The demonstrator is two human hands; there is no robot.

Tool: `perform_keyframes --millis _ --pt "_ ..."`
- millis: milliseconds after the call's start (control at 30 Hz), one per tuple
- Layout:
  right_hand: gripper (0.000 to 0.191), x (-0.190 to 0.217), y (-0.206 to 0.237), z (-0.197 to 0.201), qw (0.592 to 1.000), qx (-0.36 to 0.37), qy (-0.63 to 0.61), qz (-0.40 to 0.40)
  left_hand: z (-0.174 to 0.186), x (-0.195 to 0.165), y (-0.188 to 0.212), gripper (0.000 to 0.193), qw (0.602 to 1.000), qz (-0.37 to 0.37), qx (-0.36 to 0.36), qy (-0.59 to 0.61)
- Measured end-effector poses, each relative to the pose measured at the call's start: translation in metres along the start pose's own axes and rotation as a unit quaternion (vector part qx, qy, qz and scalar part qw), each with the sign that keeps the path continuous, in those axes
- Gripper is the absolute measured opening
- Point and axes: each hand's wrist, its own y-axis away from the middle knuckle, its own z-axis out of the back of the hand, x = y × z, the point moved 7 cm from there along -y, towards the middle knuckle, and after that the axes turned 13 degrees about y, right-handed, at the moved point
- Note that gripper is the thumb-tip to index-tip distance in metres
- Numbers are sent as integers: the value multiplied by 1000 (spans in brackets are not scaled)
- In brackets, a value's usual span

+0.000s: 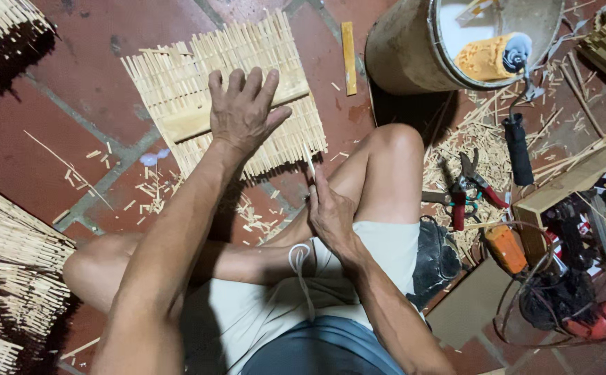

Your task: The person sits on a tiled floor and weaves thin bamboo strips into small rectangular mats. They use a paint roller to apply white adhesive to a cardboard piece, then press a woven mat onto it and smooth the surface. The person repeats the process with additional mats, stacking finished units nearby.

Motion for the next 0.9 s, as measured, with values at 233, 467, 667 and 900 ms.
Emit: perform_keyframes --millis 233,467,667,900 --pt "53 -7 5 10 997 43 -25 -55 0 2 0 73 1000 5 -1 15" --pt "51 -4 -3 15 999 -5 -23 -36 -2 2 0 72 1000 2 0 15" --pt "48 1 -9 23 999 19 -11 -46 1 1 -4 69 1000 9 8 21" --pt "39 23 6 8 991 83 -96 -34 14 22 -4 30 980 63 -55 182"
